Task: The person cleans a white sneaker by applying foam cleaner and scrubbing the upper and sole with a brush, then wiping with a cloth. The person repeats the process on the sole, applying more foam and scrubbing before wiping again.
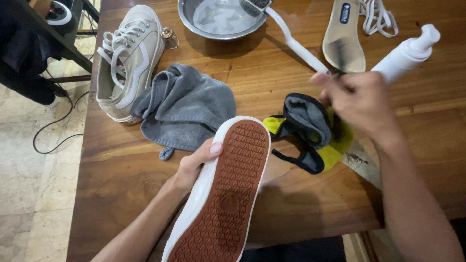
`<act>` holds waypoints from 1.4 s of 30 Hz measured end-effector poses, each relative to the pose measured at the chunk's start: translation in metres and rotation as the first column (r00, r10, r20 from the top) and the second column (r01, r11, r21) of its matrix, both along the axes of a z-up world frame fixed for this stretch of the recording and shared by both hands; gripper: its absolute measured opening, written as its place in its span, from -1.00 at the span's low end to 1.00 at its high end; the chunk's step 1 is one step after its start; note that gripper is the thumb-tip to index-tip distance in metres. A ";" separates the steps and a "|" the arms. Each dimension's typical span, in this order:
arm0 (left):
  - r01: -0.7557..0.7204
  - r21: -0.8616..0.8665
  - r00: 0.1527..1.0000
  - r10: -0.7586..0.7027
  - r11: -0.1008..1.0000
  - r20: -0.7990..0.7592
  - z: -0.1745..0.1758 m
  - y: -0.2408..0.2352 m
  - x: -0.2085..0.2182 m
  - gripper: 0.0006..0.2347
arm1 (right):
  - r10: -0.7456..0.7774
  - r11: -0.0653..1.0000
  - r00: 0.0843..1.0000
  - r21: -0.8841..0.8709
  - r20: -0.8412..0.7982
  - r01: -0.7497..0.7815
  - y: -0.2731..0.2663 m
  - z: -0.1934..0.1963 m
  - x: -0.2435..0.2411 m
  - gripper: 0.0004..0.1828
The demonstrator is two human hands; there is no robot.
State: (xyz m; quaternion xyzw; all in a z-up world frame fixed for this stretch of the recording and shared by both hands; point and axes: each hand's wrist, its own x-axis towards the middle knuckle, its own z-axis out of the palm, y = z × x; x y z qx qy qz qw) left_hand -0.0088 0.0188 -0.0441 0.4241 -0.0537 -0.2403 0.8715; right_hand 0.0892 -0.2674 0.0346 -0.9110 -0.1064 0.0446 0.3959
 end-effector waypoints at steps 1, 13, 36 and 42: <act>0.008 0.011 0.999 -0.009 1.000 0.033 0.002 0.000 0.001 -0.43 | 0.050 0.986 0.975 0.146 0.215 -0.083 -0.005 -0.005 0.002 -0.46; 0.041 -0.031 0.998 -0.039 0.999 0.056 0.009 -0.002 -0.001 -0.34 | 0.141 0.975 0.984 -0.189 0.110 -0.118 -0.010 0.013 -0.017 -0.81; 0.061 -0.209 0.998 -0.060 0.976 0.015 -0.010 0.005 -0.002 -0.37 | -0.208 0.940 0.675 -0.046 0.707 0.338 -0.077 -0.008 0.019 0.18; 0.081 -0.285 0.996 -0.086 0.955 -0.006 -0.007 0.003 -0.002 -0.38 | -0.264 0.946 0.774 -0.003 0.576 0.326 -0.058 -0.007 0.026 -0.15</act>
